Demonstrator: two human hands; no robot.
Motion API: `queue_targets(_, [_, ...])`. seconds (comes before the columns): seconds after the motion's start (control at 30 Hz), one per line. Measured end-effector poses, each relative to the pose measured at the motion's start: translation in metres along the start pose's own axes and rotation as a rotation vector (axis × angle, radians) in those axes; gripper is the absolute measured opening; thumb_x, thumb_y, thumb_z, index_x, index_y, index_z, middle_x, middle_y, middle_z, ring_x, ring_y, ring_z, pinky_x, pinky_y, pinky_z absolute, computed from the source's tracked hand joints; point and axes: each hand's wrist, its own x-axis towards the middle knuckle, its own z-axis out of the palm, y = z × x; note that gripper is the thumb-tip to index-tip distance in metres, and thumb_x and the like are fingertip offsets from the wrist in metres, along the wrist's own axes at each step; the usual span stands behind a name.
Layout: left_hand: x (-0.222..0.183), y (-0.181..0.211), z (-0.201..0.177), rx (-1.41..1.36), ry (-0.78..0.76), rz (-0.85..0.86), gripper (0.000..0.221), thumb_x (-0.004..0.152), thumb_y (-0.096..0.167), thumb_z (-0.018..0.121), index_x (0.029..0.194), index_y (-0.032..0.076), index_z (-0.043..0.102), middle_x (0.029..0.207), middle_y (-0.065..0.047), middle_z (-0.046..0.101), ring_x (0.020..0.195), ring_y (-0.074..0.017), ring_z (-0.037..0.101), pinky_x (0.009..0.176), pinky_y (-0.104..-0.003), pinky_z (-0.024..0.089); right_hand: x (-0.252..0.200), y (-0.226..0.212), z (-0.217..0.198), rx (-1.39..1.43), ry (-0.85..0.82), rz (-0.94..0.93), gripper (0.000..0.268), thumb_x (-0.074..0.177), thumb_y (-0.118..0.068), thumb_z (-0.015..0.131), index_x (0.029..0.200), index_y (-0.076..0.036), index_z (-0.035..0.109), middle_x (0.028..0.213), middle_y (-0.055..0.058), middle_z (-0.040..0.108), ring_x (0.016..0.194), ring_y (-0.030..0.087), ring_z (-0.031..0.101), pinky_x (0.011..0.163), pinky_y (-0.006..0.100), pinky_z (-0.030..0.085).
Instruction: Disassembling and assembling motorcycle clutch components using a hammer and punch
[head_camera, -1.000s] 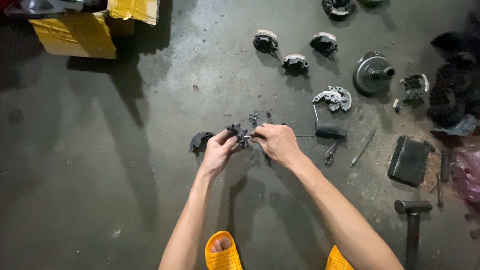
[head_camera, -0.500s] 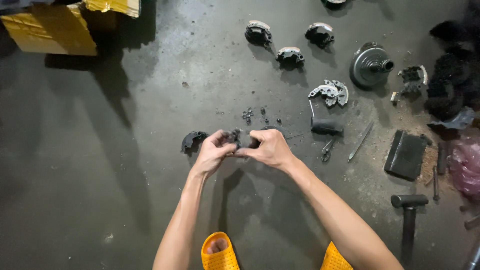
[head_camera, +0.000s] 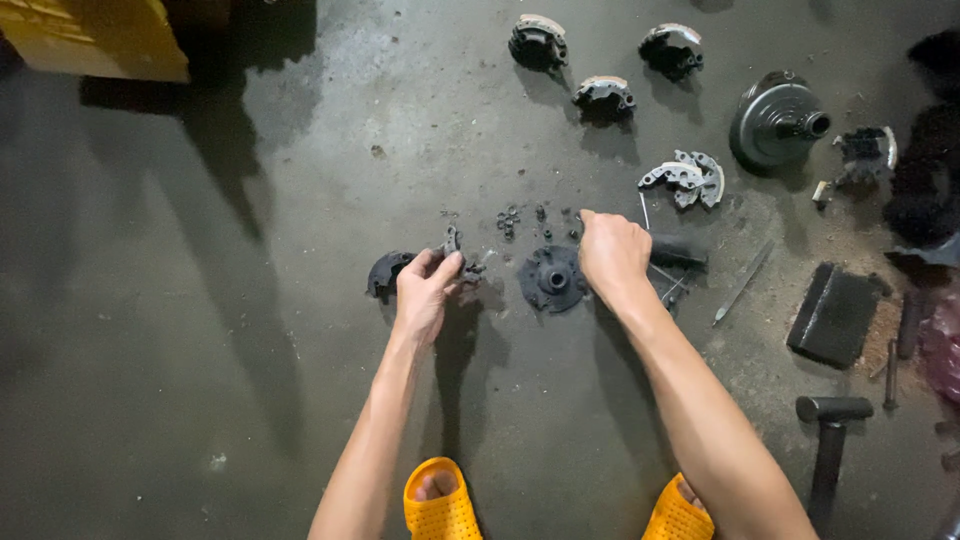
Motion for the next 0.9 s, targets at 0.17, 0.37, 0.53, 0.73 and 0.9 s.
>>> queue_targets(0.17, [0.006,-0.006,0.007,-0.073,-0.011,0.037,0.023,0.090,0.014,0.081,0.103,0.000,0.067,0.091,-0.009,0.064,0.080,-0.0182,0.066,0.065,-0.039,0.065,-0.024,-0.017,-0.031,0.154,-0.082,0.039,0.034,0.094,-0.029,0.055,0.121,-0.035,0.075,0.099,0.013,0.078,0.098,0.041,0.074,0.085,0.053,0.058])
queue_targets(0.37, [-0.002,-0.005,0.016,-0.127,-0.053,0.108,0.019,0.092,0.011,0.080,0.102,0.001,0.067,0.093,-0.008,0.065,0.083,-0.0175,0.066,0.072,-0.038,0.066,-0.064,-0.064,-0.057,1.055,-0.171,-0.008,0.022,0.088,-0.022,0.076,0.105,-0.009,0.081,0.092,0.017,0.079,0.087,0.021,0.070,0.079,0.038,0.057])
queue_targets(0.53, [-0.008,-0.004,0.020,-0.079,-0.097,0.143,0.020,0.093,0.012,0.079,0.104,0.002,0.067,0.095,-0.008,0.067,0.084,-0.0158,0.065,0.074,-0.037,0.065,-0.061,-0.065,-0.040,1.198,-0.287,0.005,0.021,0.082,-0.022,0.081,0.097,-0.007,0.080,0.081,0.008,0.077,0.069,0.011,0.059,0.060,0.025,0.050])
queue_targets(0.73, [-0.033,0.020,0.034,-0.030,-0.098,0.147,0.016,0.091,0.013,0.080,0.098,0.008,0.067,0.087,0.000,0.063,0.079,-0.0083,0.061,0.072,-0.026,0.061,-0.065,-0.062,-0.026,1.383,-0.318,0.026,0.012,0.081,-0.014,0.081,0.090,-0.007,0.079,0.069,0.008,0.072,0.050,0.006,0.053,0.041,0.018,0.040])
queue_targets(0.9, [-0.036,0.020,0.038,-0.236,-0.088,0.032,0.018,0.089,0.012,0.081,0.098,0.007,0.066,0.084,-0.001,0.061,0.076,-0.0138,0.065,0.065,-0.031,0.065,-0.072,-0.065,-0.056,1.439,-0.219,-0.031,0.017,0.082,-0.018,0.083,0.096,-0.008,0.079,0.070,0.004,0.070,0.058,0.006,0.057,0.048,0.018,0.044])
